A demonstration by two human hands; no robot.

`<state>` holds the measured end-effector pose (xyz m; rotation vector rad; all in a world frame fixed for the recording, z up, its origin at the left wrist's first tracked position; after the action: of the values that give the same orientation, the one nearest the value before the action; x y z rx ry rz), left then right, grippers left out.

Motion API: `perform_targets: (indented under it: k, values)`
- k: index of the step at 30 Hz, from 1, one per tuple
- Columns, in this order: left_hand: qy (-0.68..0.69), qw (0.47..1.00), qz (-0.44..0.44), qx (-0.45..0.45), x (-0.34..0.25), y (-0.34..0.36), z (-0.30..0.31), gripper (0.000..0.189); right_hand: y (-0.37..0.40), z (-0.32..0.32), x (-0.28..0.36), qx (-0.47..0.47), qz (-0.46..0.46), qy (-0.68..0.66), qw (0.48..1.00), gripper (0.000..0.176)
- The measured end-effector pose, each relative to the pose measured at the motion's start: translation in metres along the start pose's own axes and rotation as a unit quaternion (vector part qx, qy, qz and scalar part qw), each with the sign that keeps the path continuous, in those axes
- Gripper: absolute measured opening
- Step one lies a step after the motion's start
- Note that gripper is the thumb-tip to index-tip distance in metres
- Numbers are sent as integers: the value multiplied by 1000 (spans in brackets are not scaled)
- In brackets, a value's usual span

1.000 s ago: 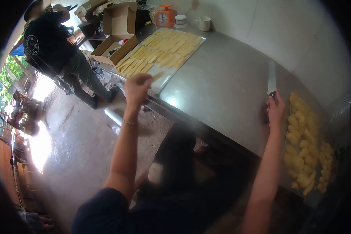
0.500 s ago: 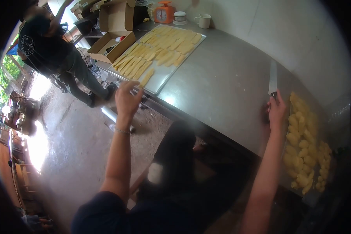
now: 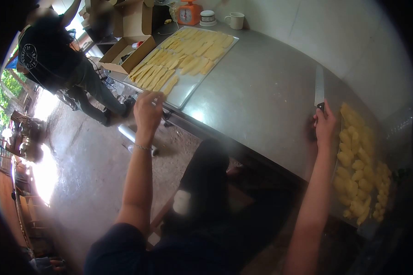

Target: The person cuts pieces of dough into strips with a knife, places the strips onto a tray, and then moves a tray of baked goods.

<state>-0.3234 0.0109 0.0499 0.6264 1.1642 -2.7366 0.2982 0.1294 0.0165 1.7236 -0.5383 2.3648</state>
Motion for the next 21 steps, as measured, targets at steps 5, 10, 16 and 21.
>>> perform_targets:
  k: [5, 10, 16, 21]
  values:
    - [-9, 1000, 8, 15, 6, -16, -5, 14, 0, 0, 2, 6, -9, 21, 1000, 58]
    - [-35, 999, -6, -7, 12, -18, -8, 15, 0, 0, 0, 7, -9, 15, 1000, 58]
    - [-71, 997, 6, -14, 13, -12, -8, 15, -1, 0, -2, 5, -11, 6, 1000, 58]
    - [-95, 995, 2, -38, 9, -10, -3, 18, -4, 1, -6, 9, -7, 3, 1000, 57]
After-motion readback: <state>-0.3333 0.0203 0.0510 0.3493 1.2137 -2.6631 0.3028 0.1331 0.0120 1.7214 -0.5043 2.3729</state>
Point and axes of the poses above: each hand's wrist, its own y-axis away from the middle knuckle, its own z-axis out of the back of the hand, x = y × z, the point moved 9 cm from there along -y, towards the middle knuckle, and after that the axes turned 2 degrees about -z, right-handed, at the moved point
